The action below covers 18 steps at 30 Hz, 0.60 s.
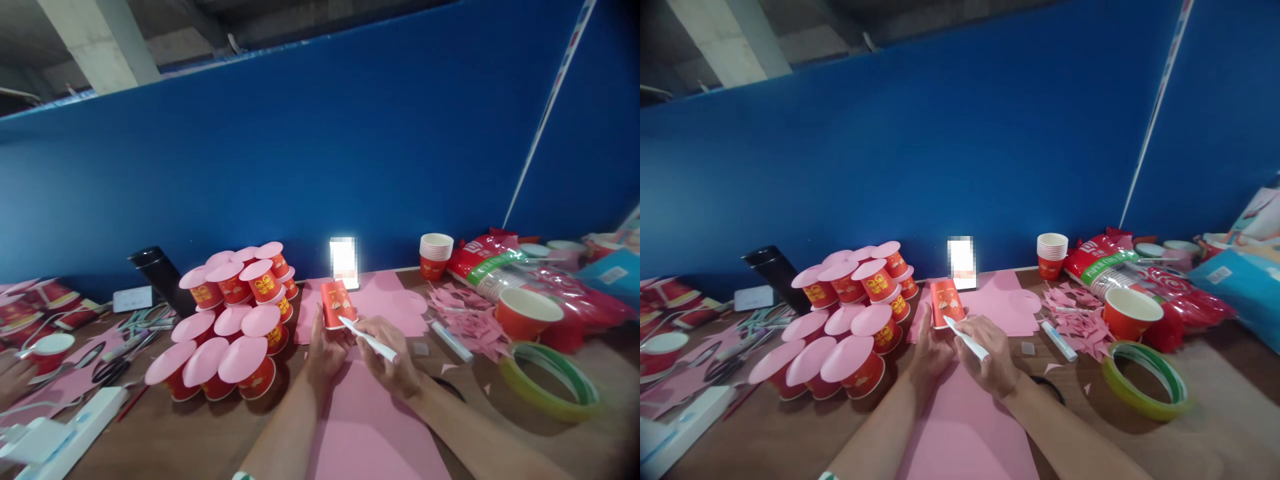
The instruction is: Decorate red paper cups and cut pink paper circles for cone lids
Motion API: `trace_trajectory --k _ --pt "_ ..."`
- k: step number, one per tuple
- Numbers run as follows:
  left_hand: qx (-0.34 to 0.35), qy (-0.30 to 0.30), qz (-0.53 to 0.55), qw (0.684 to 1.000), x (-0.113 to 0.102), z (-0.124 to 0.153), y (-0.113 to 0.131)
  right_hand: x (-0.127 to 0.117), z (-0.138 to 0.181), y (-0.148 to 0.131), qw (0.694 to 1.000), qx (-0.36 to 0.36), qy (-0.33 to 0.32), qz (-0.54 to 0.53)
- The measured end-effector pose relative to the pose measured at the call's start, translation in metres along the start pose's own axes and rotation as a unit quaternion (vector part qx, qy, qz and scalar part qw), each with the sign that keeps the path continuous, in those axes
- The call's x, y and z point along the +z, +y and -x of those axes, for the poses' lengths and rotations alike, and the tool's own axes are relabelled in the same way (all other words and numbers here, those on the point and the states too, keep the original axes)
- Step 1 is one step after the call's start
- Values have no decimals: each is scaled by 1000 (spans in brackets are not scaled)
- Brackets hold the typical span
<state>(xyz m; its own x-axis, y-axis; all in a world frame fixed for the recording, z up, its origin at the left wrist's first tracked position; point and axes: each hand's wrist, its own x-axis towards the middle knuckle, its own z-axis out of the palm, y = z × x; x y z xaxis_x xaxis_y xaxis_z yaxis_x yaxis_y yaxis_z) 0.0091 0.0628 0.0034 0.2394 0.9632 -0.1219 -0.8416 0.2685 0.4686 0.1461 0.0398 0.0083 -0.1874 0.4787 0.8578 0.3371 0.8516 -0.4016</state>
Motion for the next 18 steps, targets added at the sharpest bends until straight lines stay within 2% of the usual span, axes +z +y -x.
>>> trace_trajectory --k 18 --pt "39 0 -4 999 -5 -4 -8 -4 -5 -2 999 -2 11 40"
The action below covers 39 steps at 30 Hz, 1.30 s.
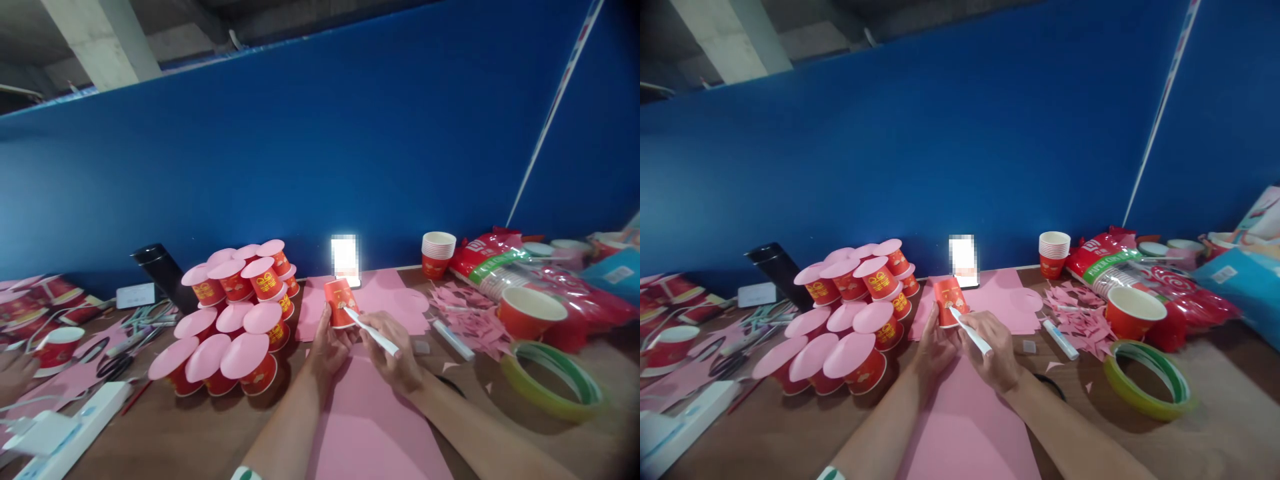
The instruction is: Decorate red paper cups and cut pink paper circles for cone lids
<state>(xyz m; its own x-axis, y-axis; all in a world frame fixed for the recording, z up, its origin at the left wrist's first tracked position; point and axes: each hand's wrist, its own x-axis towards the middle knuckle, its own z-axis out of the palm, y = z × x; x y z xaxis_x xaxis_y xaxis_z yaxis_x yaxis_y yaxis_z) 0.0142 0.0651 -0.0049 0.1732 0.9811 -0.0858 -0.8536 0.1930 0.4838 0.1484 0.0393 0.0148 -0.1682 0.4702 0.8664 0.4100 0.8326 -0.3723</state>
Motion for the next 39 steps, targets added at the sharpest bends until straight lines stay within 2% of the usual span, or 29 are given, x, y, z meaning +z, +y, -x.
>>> trace_trajectory --k 13,18,24,31,39 --pt "-28 8 -24 999 15 4 4 1 -1 2 1000 6 4 18" --pt "-35 11 -21 999 15 4 3 0 -3 0 1000 13 -1 20" --pt "7 13 0 1000 11 3 3 0 -2 0 1000 20 1 21" --pt "-13 16 12 1000 9 1 6 1 0 6 999 29 8 30" --pt "-9 49 49 998 11 3 7 0 -2 8 998 33 20 57"
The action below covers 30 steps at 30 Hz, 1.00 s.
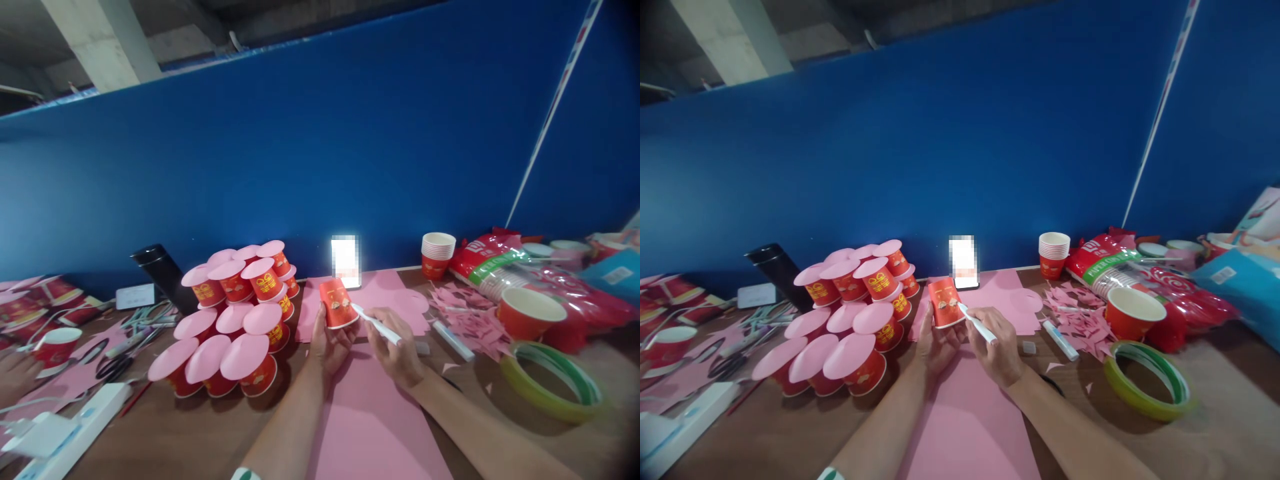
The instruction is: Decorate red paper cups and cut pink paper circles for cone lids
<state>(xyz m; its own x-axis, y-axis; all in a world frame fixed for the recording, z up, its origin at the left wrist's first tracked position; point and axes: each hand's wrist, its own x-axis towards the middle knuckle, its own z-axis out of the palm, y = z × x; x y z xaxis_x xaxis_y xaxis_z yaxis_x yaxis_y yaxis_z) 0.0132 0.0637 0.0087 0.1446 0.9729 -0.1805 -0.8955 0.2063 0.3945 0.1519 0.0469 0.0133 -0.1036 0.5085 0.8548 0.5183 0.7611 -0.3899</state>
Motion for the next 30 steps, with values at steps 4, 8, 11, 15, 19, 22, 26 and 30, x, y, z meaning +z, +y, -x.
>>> trace_trajectory --k 4,8,11,15,19,22,26,30 --pt "3 6 2 1000 1 0 0 0 0 -1 1000 1 -1 -1" --pt "-3 1 -6 1000 0 0 1 0 0 -4 1000 7 -5 -13" --pt "-4 -2 -18 1000 0 0 1 -1 0 -5 1000 8 -13 -26" --pt "-6 -6 -15 1000 -1 0 0 -1 0 -6 1000 7 -11 -26" --pt "-14 0 7 1000 0 1 0 -1 0 -4 1000 9 -2 -20" --pt "-30 2 10 999 3 2 1 0 1 -2 1000 15 1 -18" --pt "-27 -2 16 1000 6 4 2 1 1 1 1000 20 5 -22" --pt "-37 9 22 999 4 4 4 0 1 -1 1000 19 7 -23"
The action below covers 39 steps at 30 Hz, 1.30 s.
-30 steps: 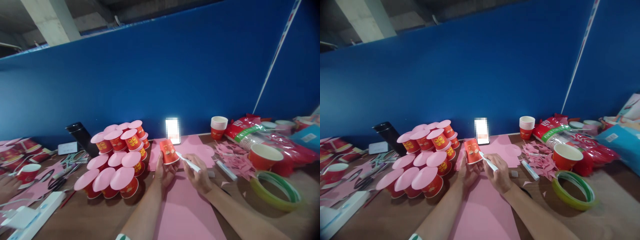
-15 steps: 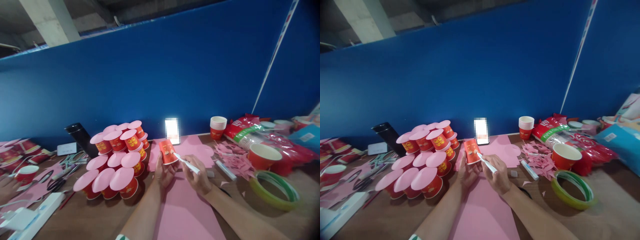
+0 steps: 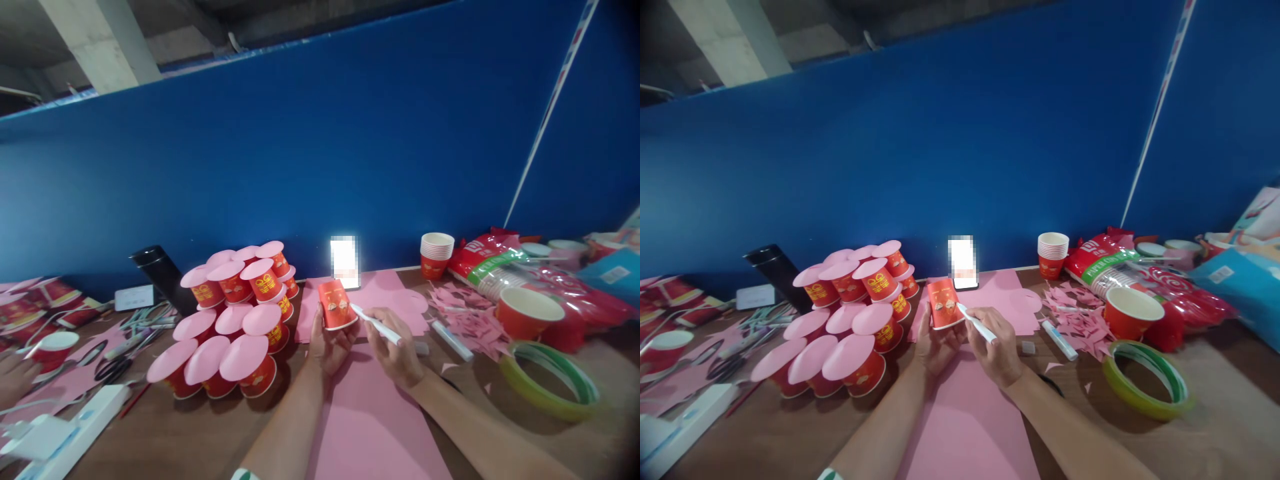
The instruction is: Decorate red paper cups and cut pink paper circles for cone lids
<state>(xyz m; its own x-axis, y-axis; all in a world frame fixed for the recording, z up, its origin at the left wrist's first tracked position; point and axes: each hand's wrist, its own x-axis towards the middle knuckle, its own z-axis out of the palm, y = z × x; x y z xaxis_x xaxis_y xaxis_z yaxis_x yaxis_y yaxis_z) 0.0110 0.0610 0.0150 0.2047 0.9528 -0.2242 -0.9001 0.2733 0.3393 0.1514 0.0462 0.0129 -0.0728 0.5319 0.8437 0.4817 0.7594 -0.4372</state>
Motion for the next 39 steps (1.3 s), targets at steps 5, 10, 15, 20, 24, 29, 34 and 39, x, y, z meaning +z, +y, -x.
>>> trace_trajectory --k 5,10,15,20,24,29,34,39 --pt "0 -4 0 1000 -6 -3 1 -1 0 -4 1000 5 -9 -17" --pt "17 2 -9 1000 -6 -3 -1 -1 -1 -6 999 -9 -24 -20" --pt "16 -8 -18 1000 -4 -2 -1 -1 0 -5 1000 -2 -20 -24" --pt "13 -5 -1 1000 -2 -2 -1 0 0 -3 999 15 -14 -35" --pt "6 -15 -29 999 -3 -3 -1 0 2 -3 999 19 -21 -42" --pt "21 -29 -86 996 -5 -4 -4 1 5 -2 999 -4 -34 -39" --pt "33 -68 -78 994 -8 -6 -6 0 3 -4 999 -27 -29 -35" --pt "36 -65 -78 994 -8 -6 -7 0 1 -4 998 -41 -20 -31"
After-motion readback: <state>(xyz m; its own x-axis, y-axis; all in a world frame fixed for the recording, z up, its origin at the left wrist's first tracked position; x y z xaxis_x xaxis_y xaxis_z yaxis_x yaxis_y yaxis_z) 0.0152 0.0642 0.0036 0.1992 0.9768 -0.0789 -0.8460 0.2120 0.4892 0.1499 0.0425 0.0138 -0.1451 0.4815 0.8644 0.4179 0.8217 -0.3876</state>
